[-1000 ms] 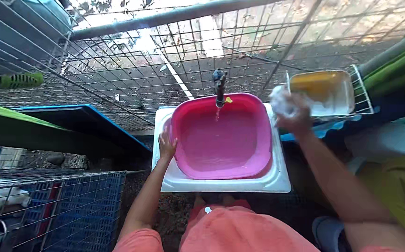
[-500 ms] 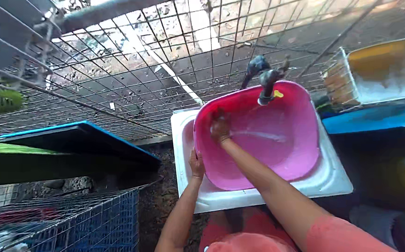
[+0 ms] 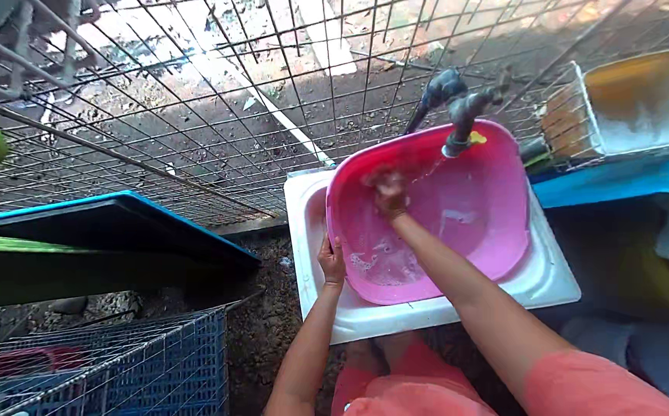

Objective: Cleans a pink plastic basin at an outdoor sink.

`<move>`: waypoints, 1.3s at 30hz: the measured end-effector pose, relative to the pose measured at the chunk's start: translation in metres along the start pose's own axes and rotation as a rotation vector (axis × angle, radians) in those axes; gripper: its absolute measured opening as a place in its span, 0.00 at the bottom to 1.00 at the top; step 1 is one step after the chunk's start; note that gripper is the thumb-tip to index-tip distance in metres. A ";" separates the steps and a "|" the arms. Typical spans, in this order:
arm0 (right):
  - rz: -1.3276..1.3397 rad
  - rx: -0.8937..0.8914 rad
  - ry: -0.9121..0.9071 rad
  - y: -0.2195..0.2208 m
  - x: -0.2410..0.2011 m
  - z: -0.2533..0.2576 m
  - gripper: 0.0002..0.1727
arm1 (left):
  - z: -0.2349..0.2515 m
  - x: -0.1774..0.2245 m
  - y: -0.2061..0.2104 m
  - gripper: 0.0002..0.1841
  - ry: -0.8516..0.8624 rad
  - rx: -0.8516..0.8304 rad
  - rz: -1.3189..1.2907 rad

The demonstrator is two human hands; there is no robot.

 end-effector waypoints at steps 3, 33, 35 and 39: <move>0.209 -0.308 -0.349 0.019 -0.038 -0.098 0.13 | 0.001 0.000 0.000 0.20 0.008 0.012 0.012; -0.051 0.162 0.724 -0.058 0.106 0.055 0.25 | 0.006 -0.004 0.008 0.32 -0.067 -0.033 -0.120; -0.042 -0.014 0.382 -0.009 0.032 0.035 0.22 | 0.007 -0.004 0.007 0.32 -0.054 -0.032 -0.118; -0.016 -0.311 -0.166 0.018 -0.033 0.031 0.15 | 0.005 -0.007 0.003 0.31 -0.050 -0.045 -0.091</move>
Point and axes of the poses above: each hand's wrist, its own z-axis towards the middle knuckle, its own y-axis out of the palm, x = y × z, the point moved 6 cm from there along z, towards the middle knuckle, and after that the axes turned 8 degrees about y, right-handed, at the moved point
